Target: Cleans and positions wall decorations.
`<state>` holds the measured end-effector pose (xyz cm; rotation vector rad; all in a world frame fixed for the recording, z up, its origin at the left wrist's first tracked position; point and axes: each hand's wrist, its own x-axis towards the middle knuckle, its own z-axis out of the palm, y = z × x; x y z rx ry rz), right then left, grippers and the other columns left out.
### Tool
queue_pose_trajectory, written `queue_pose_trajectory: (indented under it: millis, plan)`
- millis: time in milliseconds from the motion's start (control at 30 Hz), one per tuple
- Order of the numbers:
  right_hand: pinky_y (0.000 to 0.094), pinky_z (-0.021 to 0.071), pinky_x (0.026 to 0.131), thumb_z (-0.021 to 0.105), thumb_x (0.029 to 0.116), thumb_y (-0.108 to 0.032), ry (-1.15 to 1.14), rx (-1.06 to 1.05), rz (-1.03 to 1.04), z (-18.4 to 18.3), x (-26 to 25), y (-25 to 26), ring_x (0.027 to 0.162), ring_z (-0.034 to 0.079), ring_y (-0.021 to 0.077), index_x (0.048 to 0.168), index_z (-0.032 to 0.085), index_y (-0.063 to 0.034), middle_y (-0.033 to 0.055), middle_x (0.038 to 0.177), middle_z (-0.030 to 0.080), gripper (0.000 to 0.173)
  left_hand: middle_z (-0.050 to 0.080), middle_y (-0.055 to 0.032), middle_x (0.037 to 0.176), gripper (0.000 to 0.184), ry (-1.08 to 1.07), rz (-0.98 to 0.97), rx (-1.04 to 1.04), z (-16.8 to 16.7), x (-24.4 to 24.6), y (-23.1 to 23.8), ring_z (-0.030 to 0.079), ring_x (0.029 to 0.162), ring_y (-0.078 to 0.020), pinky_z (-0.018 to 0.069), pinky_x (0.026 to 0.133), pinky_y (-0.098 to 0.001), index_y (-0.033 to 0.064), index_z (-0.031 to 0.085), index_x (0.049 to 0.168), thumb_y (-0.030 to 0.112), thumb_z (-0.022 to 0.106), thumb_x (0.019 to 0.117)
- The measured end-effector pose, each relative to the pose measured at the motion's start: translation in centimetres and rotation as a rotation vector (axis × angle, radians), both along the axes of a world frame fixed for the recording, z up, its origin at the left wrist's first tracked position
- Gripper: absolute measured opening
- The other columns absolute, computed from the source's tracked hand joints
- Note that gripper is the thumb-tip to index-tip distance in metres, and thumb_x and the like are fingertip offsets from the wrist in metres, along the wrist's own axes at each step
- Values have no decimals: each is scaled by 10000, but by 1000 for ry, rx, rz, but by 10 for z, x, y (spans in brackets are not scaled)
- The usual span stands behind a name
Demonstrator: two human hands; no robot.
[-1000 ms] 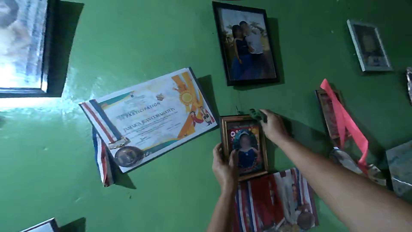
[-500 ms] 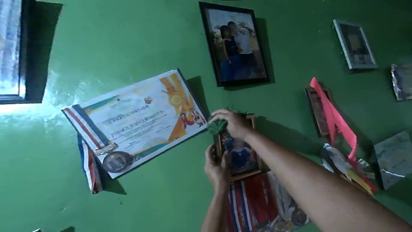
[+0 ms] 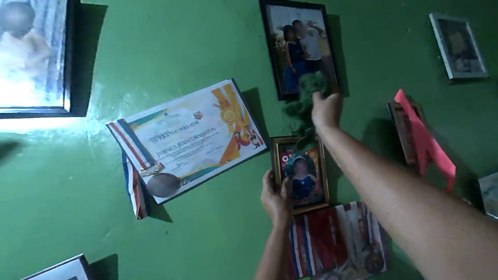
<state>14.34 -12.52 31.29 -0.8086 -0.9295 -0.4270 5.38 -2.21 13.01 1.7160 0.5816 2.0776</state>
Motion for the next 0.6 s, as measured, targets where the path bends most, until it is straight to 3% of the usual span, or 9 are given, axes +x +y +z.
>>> queue_pose_trajectory:
  millis: [133,200,267,300,367,433,500,600]
  plan:
    - [474,465,1046,597,1009,-198,200,86,-87,-12,30,-10,1295,517,368,1483,421,13,270,1423,472,547,686,-165,1071,500,-10,-7,10,0,1,2,672,867,-256,557,774,-453,41,567,1368,115,762,914]
    - [509,475,1043,605,997,-315,116,-2,-63,-34,23,-1,1280,529,383,1492,388,33,287,1442,449,643,683,-162,1070,498,-11,-8,12,0,2,3,668,859,-253,555,770,-455,49,568,1365,117,764,912]
    - [556,534,935,612,1000,-426,-101,-176,-116,-59,4,15,1159,614,393,1418,486,7,278,1371,519,614,679,-171,1112,507,4,-3,13,0,2,3,673,897,-265,557,795,-468,49,560,1378,121,760,918]
    - [549,552,880,603,1011,-410,-237,-243,-159,-68,-6,25,1100,641,386,1350,549,-13,265,1321,555,524,678,-177,1146,508,16,-4,14,0,1,3,678,939,-274,560,826,-477,45,548,1393,121,745,930]
    - [502,567,858,635,1003,-238,-470,-298,-210,-76,-25,43,1065,656,361,1280,621,-43,238,1264,586,339,678,-183,1158,484,5,9,17,-1,2,4,673,963,-281,549,838,-482,32,548,1394,77,713,942]
    - [494,564,865,696,923,-56,-591,-266,-228,-76,-34,55,1074,640,375,1223,669,-48,230,1204,601,301,681,-185,1140,480,-18,33,25,-3,4,5,668,963,-280,545,835,-483,28,563,1380,9,692,918]
    - [497,570,857,691,907,8,-601,-284,-241,-71,-31,54,1067,647,376,1192,693,-55,221,1212,600,292,662,-202,1204,512,-22,25,30,-4,4,5,666,1021,-295,543,883,-486,21,554,1392,-6,713,907]
    - [529,555,897,654,915,40,-499,-376,-272,-65,-5,39,1109,639,386,1210,686,-45,231,1273,585,309,657,-185,1185,501,-25,1,23,-3,4,2,660,987,-267,546,854,-447,26,548,1390,68,734,926]
